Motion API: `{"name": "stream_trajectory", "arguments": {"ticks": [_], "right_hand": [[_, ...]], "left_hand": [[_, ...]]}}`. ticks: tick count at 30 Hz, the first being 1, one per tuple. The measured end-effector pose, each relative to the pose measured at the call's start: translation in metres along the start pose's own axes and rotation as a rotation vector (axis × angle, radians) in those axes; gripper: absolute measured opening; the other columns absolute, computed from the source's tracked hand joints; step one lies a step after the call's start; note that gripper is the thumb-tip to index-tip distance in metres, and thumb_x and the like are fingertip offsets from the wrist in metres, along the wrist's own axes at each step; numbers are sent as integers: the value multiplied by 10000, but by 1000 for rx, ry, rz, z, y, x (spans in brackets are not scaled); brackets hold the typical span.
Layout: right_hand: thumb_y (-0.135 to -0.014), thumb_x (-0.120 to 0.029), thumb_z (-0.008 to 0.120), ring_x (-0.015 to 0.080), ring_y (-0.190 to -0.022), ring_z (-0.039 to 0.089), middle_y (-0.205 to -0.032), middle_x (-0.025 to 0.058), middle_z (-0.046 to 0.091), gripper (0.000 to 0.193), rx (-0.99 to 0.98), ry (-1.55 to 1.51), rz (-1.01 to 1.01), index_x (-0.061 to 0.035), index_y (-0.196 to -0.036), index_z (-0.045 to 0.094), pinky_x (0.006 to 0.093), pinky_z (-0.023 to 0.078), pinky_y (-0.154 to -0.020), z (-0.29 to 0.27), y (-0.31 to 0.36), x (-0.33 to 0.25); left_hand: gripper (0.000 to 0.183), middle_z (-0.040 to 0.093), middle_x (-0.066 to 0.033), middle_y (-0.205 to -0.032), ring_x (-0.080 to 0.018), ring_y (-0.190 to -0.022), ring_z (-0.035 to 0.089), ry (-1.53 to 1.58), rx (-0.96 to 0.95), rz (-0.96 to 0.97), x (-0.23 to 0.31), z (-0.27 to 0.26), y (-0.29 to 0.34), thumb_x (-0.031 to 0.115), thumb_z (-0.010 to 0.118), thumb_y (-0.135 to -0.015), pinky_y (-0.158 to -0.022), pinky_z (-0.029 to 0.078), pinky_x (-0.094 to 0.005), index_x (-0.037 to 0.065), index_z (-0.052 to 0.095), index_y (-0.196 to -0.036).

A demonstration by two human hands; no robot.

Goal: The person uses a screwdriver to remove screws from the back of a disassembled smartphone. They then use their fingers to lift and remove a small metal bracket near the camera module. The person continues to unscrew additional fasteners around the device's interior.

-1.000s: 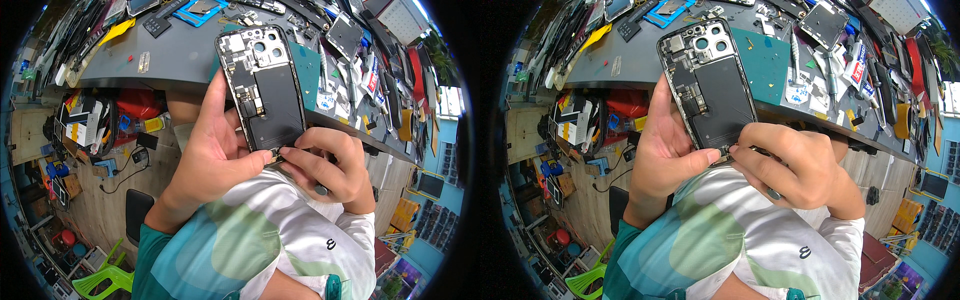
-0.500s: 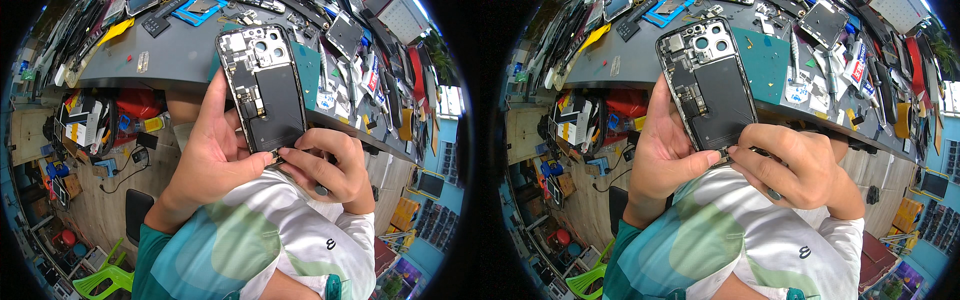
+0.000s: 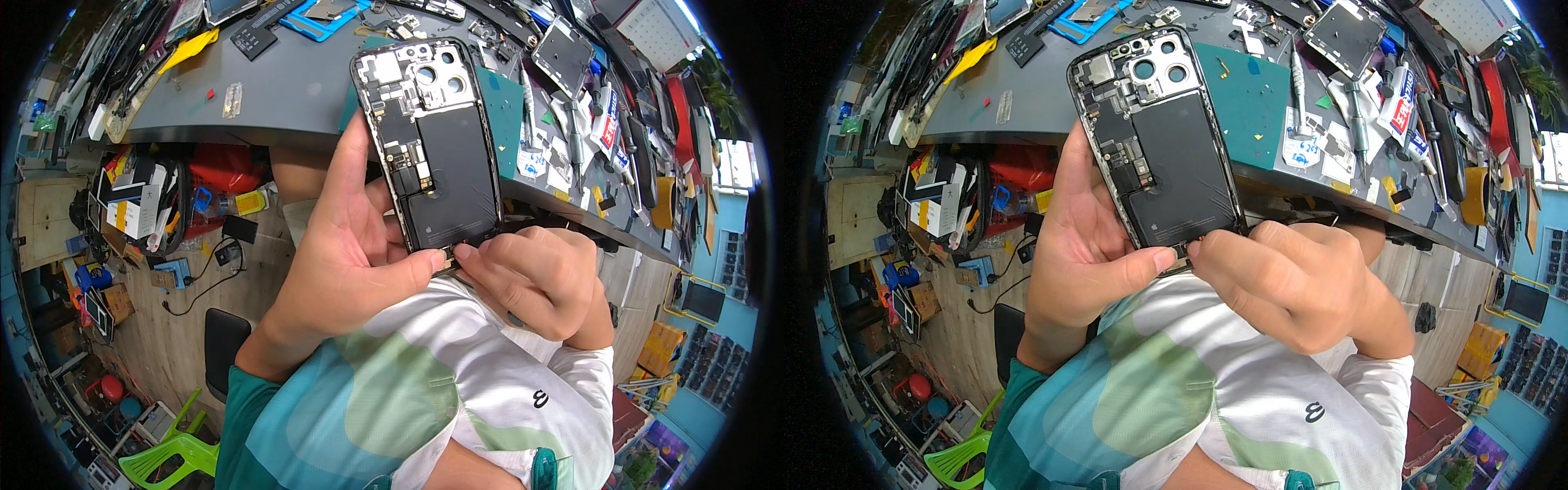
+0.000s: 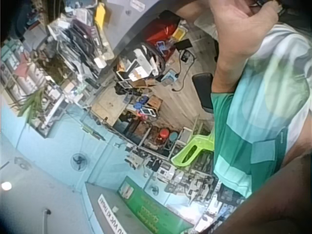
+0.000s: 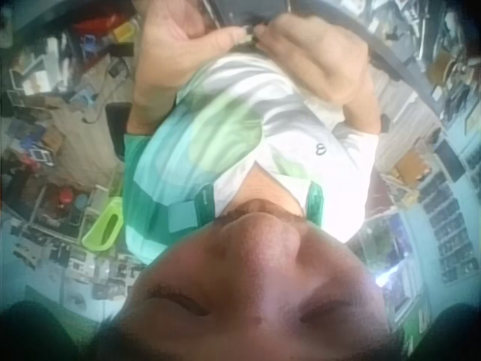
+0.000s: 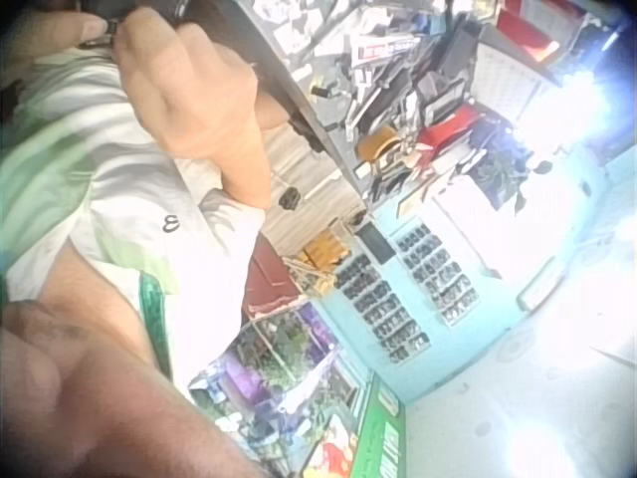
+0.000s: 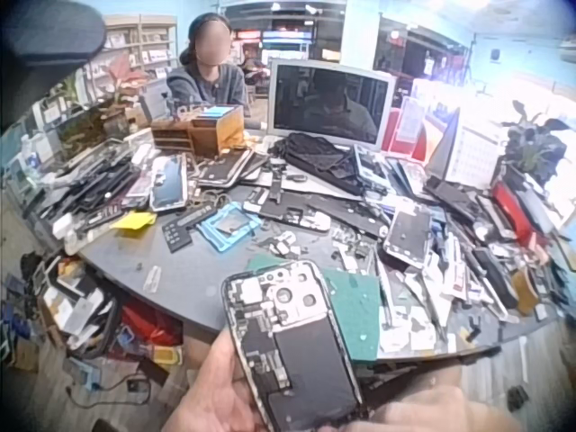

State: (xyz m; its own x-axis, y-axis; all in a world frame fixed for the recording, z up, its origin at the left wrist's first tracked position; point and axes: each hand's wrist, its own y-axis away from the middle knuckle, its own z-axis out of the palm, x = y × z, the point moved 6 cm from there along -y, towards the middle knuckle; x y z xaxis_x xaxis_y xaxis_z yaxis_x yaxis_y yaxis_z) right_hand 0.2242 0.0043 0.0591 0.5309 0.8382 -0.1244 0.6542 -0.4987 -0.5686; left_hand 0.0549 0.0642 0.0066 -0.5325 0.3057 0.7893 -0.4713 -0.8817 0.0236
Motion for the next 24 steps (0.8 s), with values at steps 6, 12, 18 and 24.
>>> {"name": "stream_trajectory", "arguments": {"ticks": [6,12,18,24], "right_hand": [[-697,-60,777,90,-558,504,-1129,68,753,473,2,59,-71,70,-1149,724,254,360,-415,1,5,-4],[-739,-143,727,64,-505,450,-1044,13,755,495,-31,28,-14,-49,-1226,724,241,322,-419,0,5,-4],[-757,-184,705,39,-483,424,-993,-11,755,451,-2,35,16,-151,-1206,733,226,299,-421,-7,-3,-5],[-755,-179,709,29,-478,413,-939,-25,744,407,-14,55,-18,-156,-1160,736,214,282,-419,-10,-6,-5]], "left_hand": [[1200,400,-155,-1679,-296,-1543,459,-3,15,12,2,2,1,-167,757,-797,-1224,466,-443,38,58,-1750],[1195,395,-152,-1684,-297,-1547,456,-2,33,2,2,2,3,-166,755,-793,-1221,476,-445,33,67,-1749],[1196,386,-160,-1688,-302,-1541,465,2,27,12,5,5,5,-162,764,-795,-1216,481,-452,23,66,-1748],[1198,404,-168,-1676,-305,-1536,472,13,16,20,6,7,5,-159,778,-795,-1218,478,-457,15,70,-1746]]}}
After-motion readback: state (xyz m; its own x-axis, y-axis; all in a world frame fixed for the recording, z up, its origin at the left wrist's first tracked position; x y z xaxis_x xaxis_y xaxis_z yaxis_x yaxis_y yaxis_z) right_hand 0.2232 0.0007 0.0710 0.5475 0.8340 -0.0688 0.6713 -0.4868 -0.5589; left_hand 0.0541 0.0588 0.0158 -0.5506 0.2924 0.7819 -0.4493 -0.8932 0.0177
